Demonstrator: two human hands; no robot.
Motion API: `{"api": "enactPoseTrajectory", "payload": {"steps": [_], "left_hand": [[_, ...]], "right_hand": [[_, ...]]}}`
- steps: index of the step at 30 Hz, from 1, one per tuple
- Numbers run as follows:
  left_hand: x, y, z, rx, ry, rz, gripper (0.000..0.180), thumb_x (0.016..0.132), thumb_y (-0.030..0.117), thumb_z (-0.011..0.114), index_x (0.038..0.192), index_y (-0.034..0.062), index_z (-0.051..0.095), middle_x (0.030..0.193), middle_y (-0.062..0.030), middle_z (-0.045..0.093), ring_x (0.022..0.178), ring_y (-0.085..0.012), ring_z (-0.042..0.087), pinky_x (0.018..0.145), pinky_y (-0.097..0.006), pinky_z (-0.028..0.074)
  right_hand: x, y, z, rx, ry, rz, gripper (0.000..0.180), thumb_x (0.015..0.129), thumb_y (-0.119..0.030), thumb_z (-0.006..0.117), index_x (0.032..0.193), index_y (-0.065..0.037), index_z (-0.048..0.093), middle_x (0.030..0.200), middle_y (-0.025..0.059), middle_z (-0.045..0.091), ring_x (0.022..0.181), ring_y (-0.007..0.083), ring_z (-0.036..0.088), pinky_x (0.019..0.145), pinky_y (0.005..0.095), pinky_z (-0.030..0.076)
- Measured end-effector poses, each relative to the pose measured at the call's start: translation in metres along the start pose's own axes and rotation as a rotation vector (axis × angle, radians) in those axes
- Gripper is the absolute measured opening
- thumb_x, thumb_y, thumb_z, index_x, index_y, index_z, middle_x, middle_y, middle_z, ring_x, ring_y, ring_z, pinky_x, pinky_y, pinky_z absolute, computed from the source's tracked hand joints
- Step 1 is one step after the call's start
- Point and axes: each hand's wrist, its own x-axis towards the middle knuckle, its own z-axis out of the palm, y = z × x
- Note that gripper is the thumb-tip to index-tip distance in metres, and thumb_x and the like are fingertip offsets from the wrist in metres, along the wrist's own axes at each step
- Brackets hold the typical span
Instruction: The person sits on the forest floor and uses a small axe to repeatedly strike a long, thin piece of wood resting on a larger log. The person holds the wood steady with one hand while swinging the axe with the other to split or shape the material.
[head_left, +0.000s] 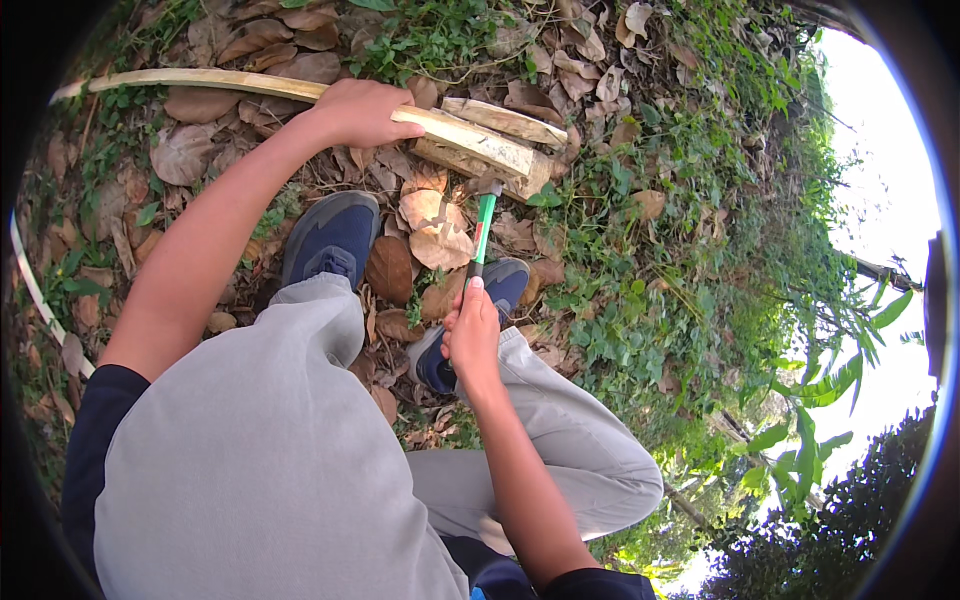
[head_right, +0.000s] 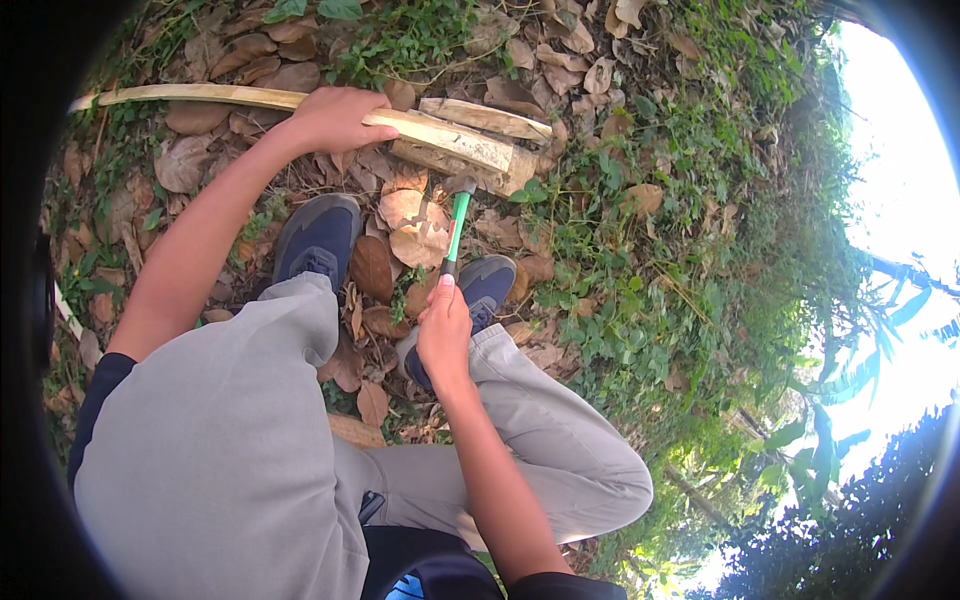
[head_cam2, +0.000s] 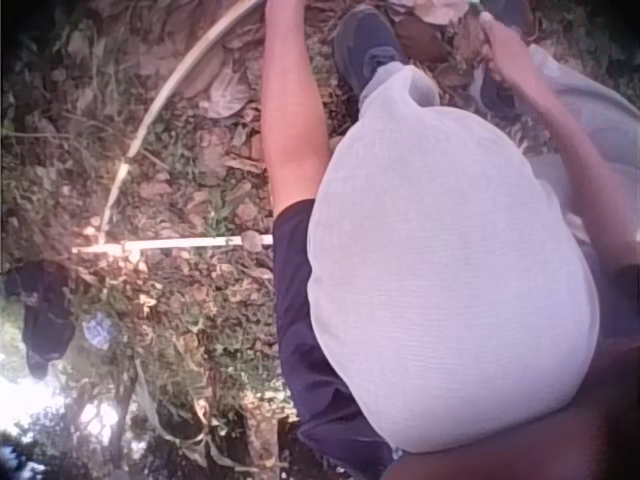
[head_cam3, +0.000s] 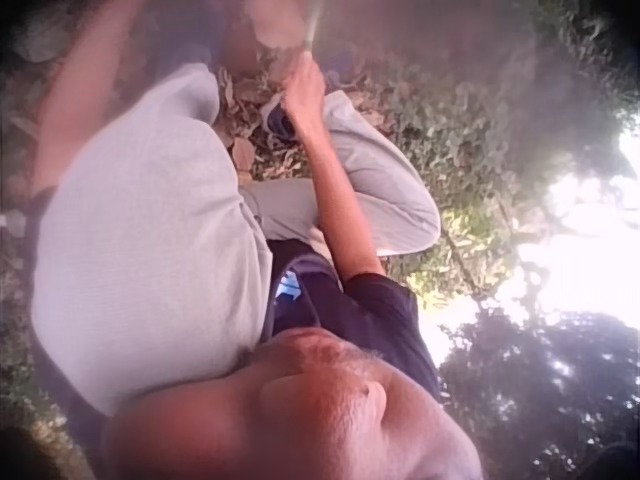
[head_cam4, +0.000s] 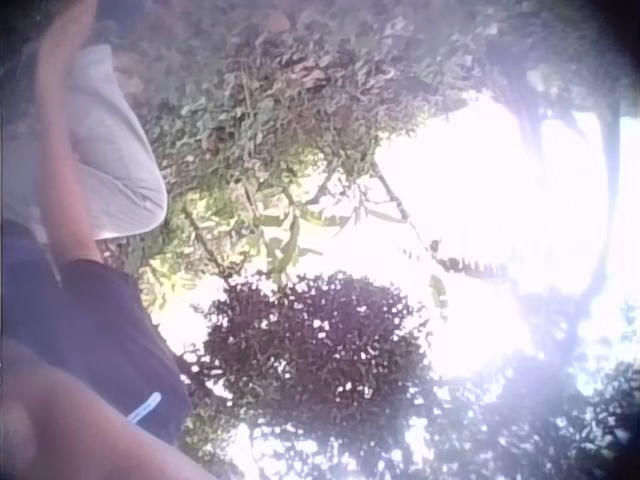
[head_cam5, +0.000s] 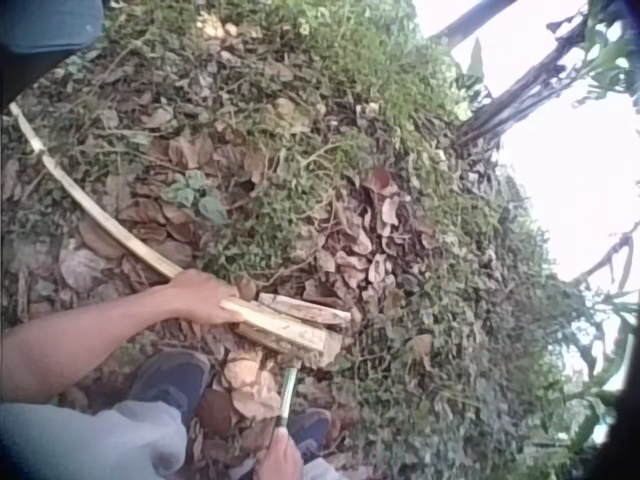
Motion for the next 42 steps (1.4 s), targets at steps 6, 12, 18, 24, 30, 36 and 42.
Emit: {"api": "enactPoseTrajectory", "payload": {"steps": [6, 12, 18, 24, 30, 36, 42], "left_hand": [[-0.002, -0.003, -0.001, 0.001, 0.008, 0.012, 0.055, 0.095, 0.058, 0.057, 0.124, 0.0129, 0.066, 0.113, -0.0133, 0.073, 0.106, -0.0348, 0.068, 0.09, -0.049, 0.052], [-0.003, -0.002, 0.0, 0.003, 0.018, 0.009, 0.055, 0.095, 0.058, 0.056, 0.124, 0.0131, 0.067, 0.112, -0.0131, 0.073, 0.105, -0.0345, 0.068, 0.089, -0.049, 0.052], [-0.002, -0.001, -0.002, 0.0, 0.004, 0.022, 0.055, 0.095, 0.059, 0.056, 0.125, 0.0134, 0.066, 0.112, -0.0131, 0.073, 0.106, -0.0345, 0.068, 0.09, -0.049, 0.052], [0.0, -0.004, 0.005, 0.016, 0.031, 0.009, 0.056, 0.095, 0.059, 0.057, 0.125, 0.0127, 0.066, 0.115, -0.0137, 0.072, 0.109, -0.0348, 0.067, 0.092, -0.049, 0.052], [-0.002, -0.004, 0.002, -0.007, 0.022, 0.009, 0.056, 0.095, 0.059, 0.057, 0.125, 0.0119, 0.066, 0.115, -0.0136, 0.072, 0.109, -0.035, 0.067, 0.093, -0.048, 0.051], [-0.002, -0.003, 0.0, 0.005, 0.001, 0.006, 0.055, 0.096, 0.058, 0.056, 0.125, 0.0122, 0.066, 0.115, -0.0137, 0.072, 0.108, -0.0348, 0.067, 0.091, -0.048, 0.052], [-0.001, -0.003, 0.0, 0.008, 0.009, 0.012, 0.056, 0.096, 0.059, 0.056, 0.125, 0.0124, 0.066, 0.115, -0.0132, 0.072, 0.109, -0.0348, 0.067, 0.091, -0.048, 0.052]], "right_hand": [[-0.024, -0.048, -0.03, -0.116, -0.092, 0.175, 0.047, 0.11, -0.042, 0.043, 0.086, -0.005, 0.056, 0.064, 0.0014, 0.052, 0.048, 0.0092, 0.043, 0.043, 0.0288, 0.033], [-0.032, -0.106, -0.037, 0.077, 0.058, -0.349, 0.042, 0.111, -0.047, 0.042, 0.093, -0.009, 0.051, 0.064, -0.004, 0.04, 0.046, 0.0034, 0.032, 0.041, 0.0216, 0.028], [0.01, -0.06, -0.026, -0.08, 0.043, -0.513, 0.042, 0.112, -0.044, 0.037, 0.098, -0.007, 0.05, 0.065, -0.003, 0.042, 0.058, 0.0061, 0.042, 0.052, 0.0238, 0.038], [-0.016, 0.003, 0.002, -0.116, -0.146, -0.08, 0.042, 0.112, -0.044, 0.041, 0.094, -0.008, 0.055, 0.065, -0.0019, 0.045, 0.046, 0.0067, 0.039, 0.042, 0.026, 0.032], [-0.047, -0.013, 0.0, -0.075, -0.176, 0.072, 0.045, 0.111, -0.043, 0.042, 0.092, -0.005, 0.056, 0.066, 0.0011, 0.05, 0.054, 0.0084, 0.045, 0.049, 0.0286, 0.036], [-0.063, -0.095, -0.021, 0.275, -0.064, -0.238, 0.042, 0.112, -0.045, 0.04, 0.099, -0.006, 0.051, 0.066, -0.0015, 0.041, 0.048, 0.0048, 0.034, 0.042, 0.0228, 0.031], [-0.009, -0.08, -0.023, -0.016, 0.117, -0.535, 0.039, 0.113, -0.041, 0.039, 0.096, -0.007, 0.05, 0.066, -0.0034, 0.042, 0.051, 0.0043, 0.035, 0.046, 0.0233, 0.032]]}}
